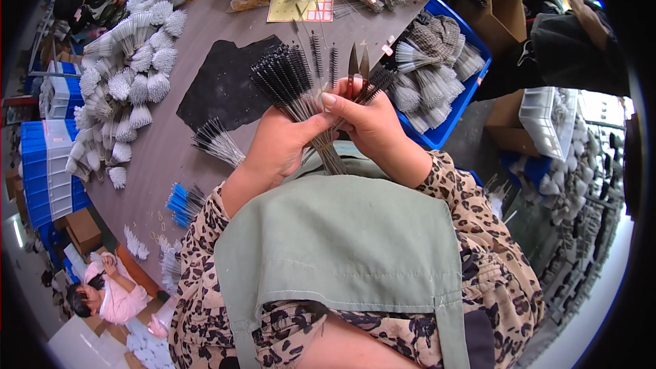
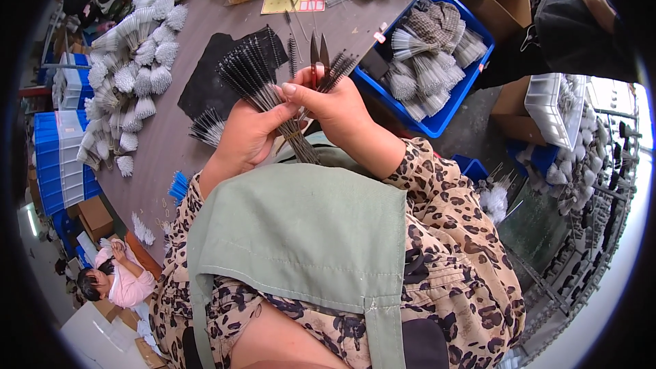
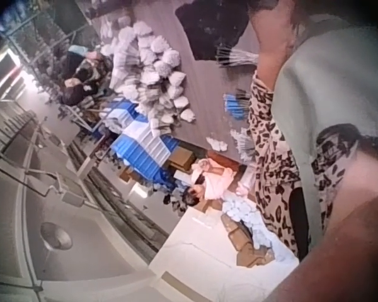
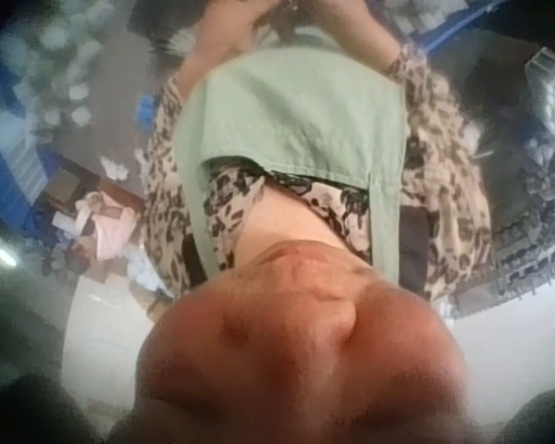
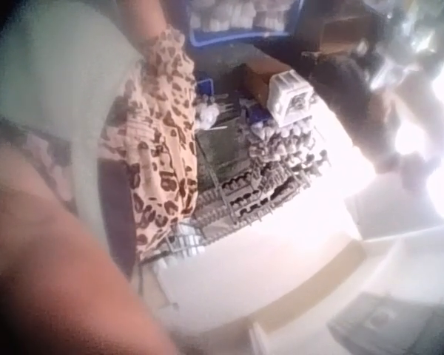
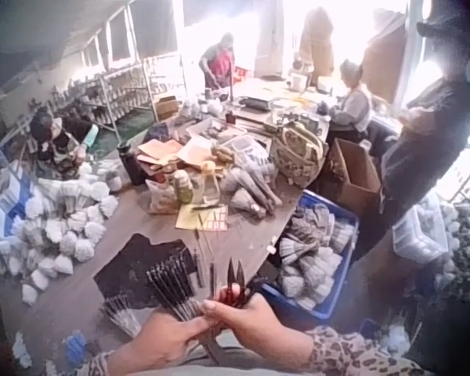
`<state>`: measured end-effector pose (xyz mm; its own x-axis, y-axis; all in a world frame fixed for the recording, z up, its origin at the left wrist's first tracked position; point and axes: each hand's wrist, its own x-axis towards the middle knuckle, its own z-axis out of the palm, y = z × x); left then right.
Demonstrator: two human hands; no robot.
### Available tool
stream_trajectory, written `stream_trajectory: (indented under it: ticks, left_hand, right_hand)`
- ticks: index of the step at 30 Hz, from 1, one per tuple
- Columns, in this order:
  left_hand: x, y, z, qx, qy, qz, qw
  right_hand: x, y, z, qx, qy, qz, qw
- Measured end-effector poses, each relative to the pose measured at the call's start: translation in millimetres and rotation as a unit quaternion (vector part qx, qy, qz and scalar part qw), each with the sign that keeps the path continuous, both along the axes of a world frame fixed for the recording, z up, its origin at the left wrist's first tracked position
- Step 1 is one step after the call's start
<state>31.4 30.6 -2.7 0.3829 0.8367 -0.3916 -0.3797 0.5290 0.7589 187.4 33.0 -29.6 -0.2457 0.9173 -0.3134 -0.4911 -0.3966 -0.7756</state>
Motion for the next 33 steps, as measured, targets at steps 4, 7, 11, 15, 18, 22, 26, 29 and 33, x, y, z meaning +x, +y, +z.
stream_trajectory:
  ticks: [4,7,11,15,18,22,26,29,33]
  left_hand:
    - [2.4,-4.5,-4.1,0.018,0.009,-0.004,1.000]
    - [2.2,-7.1,-3.3,0.006,0.000,-0.012,1.000]
    - [1.6,-8.2,-4.1,-0.007,-0.007,-0.013,1.000]
    - [-1.1,-7.4,-2.9,-0.011,-0.030,-0.006,0.999]
    - [-1.4,-6.7,-4.0,-0.016,-0.030,0.006,0.999]
    - [-1.0,-8.8,-7.5,-0.027,-0.036,0.023,0.999]
    - [3.3,-9.0,-8.8,-0.032,-0.031,0.037,0.998]
    - [0.5,-8.7,-12.3,-0.023,-0.027,0.048,0.998]
    - [-2.7,-9.9,-9.3,-0.020,0.001,0.055,0.998]
  right_hand:
    - [-1.3,-6.0,3.0,-0.026,0.017,-0.002,1.000]
    - [-0.8,-8.1,-3.0,-0.011,0.016,-0.017,1.000]
    - [-0.2,-8.6,-3.4,-0.015,0.029,-0.004,0.999]
    - [1.6,-6.8,0.2,-0.014,0.033,0.014,0.999]
    - [-1.0,-5.8,4.2,-0.033,0.033,0.005,0.999]
    - [-0.2,-6.3,4.5,-0.056,0.042,0.000,0.998]
    - [6.4,-7.0,4.2,-0.050,0.066,-0.004,0.997]
    - [3.7,-7.6,11.6,-0.055,0.073,-0.005,0.996]
    - [1.0,-7.5,2.3,-0.036,0.061,0.005,0.997]
